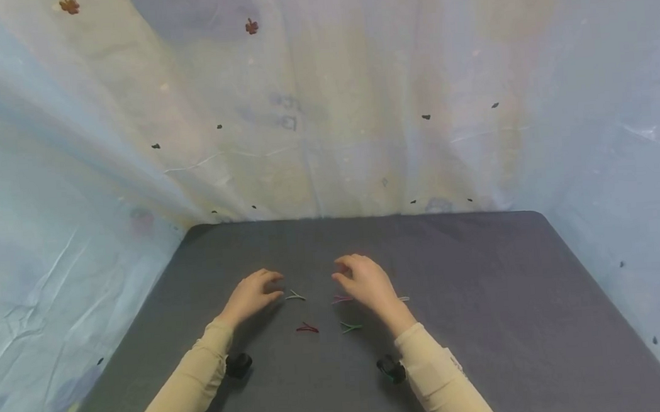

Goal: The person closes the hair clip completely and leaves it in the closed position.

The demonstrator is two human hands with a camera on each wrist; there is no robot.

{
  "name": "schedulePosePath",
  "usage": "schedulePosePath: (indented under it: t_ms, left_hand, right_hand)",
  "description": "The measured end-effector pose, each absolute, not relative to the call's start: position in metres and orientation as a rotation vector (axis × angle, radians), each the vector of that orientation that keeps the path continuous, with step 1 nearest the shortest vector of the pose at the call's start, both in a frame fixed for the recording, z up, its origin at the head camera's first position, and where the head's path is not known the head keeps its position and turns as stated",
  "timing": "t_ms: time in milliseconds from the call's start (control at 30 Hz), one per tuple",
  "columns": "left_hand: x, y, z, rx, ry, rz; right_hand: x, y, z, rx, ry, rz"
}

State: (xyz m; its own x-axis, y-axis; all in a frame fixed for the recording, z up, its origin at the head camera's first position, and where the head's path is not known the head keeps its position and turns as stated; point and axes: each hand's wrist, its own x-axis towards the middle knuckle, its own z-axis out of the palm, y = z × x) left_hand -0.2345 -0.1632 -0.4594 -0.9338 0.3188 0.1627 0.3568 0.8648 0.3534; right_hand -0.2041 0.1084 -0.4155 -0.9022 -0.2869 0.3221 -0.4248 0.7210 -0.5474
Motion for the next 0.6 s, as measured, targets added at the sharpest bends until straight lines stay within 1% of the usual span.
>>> schedulePosePath:
  t_ms: [233,600]
  left_hand:
    - [-0.238,-0.157,-0.469,-0.54,-3.02,-0.583]
    - [-0.245,-0.155,-0.481,-0.601,-3.029,-0.524]
  right_hand:
    - [-0.21,0.078,-0.427,0.597,-2.815,1.006]
    - [-0.218,0.047,-0.442,0.716,-2.923,0.917]
